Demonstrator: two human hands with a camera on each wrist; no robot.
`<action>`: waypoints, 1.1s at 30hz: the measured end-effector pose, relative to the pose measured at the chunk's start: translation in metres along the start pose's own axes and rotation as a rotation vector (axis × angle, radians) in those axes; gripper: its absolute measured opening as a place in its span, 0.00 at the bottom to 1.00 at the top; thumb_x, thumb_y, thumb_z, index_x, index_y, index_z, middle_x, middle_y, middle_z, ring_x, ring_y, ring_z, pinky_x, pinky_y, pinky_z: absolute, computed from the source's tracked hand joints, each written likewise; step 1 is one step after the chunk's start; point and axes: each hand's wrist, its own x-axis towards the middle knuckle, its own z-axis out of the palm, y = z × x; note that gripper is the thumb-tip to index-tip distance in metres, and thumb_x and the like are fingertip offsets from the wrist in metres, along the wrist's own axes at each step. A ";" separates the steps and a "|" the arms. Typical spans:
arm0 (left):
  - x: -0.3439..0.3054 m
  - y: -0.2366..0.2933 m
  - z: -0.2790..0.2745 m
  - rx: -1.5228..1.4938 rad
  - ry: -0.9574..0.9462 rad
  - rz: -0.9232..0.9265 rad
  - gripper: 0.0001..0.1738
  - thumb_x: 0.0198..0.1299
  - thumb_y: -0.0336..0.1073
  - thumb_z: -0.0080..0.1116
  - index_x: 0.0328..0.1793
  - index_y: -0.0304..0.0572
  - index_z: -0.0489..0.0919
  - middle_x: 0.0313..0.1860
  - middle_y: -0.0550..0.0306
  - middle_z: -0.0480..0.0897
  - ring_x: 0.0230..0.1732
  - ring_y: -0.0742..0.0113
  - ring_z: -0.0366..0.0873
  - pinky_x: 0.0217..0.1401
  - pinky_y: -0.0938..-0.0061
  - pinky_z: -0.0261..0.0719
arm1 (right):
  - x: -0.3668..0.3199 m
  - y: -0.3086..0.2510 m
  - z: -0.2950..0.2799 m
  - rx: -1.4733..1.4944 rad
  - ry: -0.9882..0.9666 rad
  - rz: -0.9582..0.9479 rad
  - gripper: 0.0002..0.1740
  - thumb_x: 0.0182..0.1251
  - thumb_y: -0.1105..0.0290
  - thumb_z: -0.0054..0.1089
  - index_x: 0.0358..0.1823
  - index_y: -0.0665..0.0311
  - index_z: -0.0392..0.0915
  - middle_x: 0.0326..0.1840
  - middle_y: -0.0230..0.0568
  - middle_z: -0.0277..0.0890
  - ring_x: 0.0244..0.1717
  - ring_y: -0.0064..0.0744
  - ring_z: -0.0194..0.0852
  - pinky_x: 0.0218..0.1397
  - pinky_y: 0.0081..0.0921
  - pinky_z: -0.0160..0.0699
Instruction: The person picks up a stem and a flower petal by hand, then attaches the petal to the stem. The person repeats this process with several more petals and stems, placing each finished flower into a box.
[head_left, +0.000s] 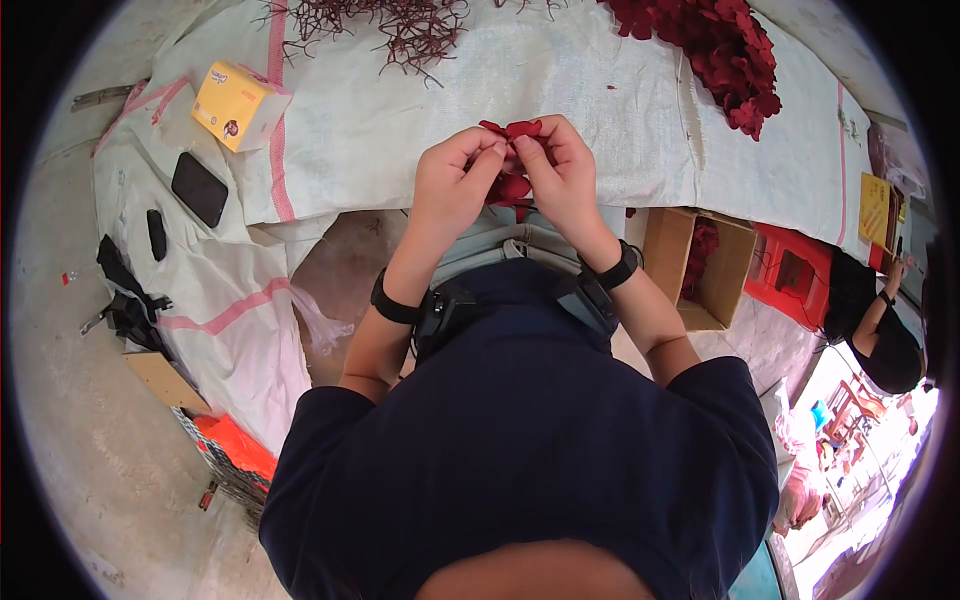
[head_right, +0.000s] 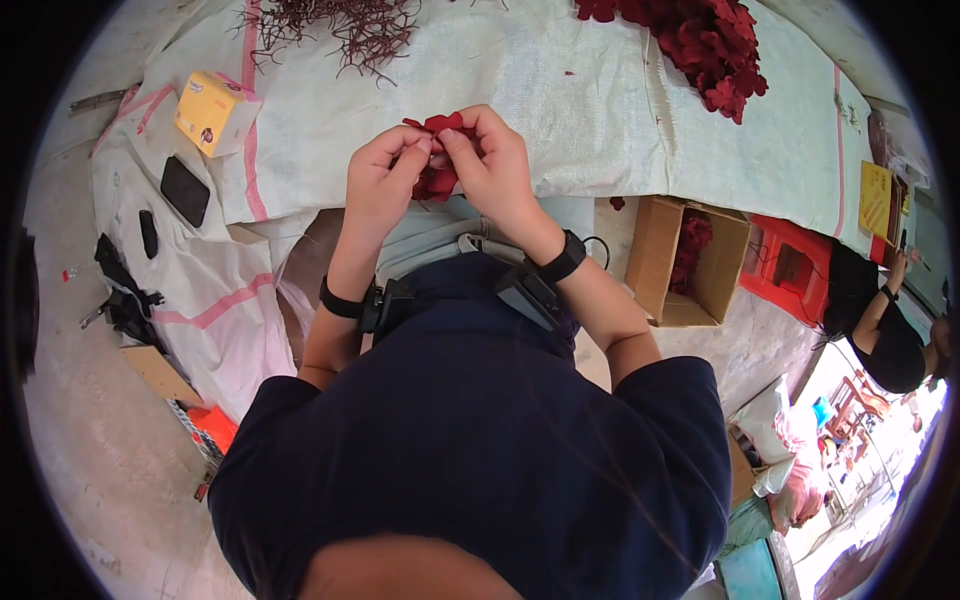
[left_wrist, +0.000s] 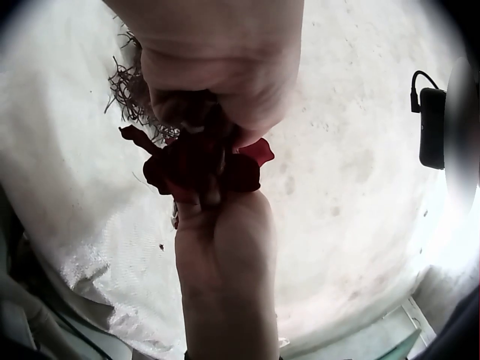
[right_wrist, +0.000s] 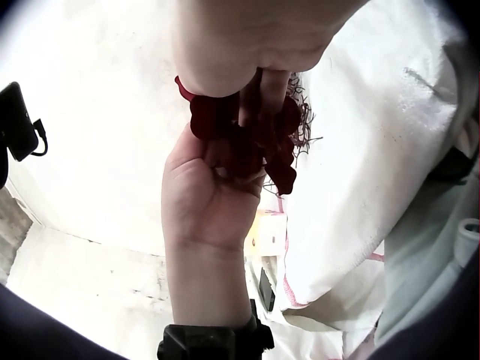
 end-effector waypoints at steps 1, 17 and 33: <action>-0.001 0.001 0.000 0.000 0.002 -0.001 0.06 0.53 0.27 0.46 0.31 0.32 0.73 0.24 0.61 0.77 0.26 0.80 0.72 0.29 0.86 0.69 | 0.000 0.001 0.001 0.001 -0.001 0.001 0.04 0.61 0.76 0.45 0.36 0.69 0.65 0.32 0.35 0.70 0.32 0.17 0.68 0.35 0.14 0.71; 0.009 -0.004 -0.003 0.155 0.071 0.056 0.02 0.50 0.26 0.50 0.30 0.36 0.73 0.24 0.60 0.75 0.24 0.75 0.70 0.28 0.81 0.69 | 0.027 0.006 -0.020 -0.053 -0.079 0.183 0.06 0.61 0.72 0.46 0.35 0.69 0.66 0.30 0.34 0.71 0.29 0.18 0.70 0.31 0.14 0.71; 0.006 -0.017 -0.050 0.659 0.299 0.250 0.05 0.57 0.27 0.42 0.37 0.33 0.67 0.22 0.57 0.72 0.22 0.75 0.67 0.24 0.82 0.64 | 0.095 -0.022 -0.189 -1.410 0.514 -0.311 0.14 0.49 0.70 0.55 0.39 0.62 0.69 0.34 0.39 0.69 0.32 0.36 0.71 0.31 0.30 0.70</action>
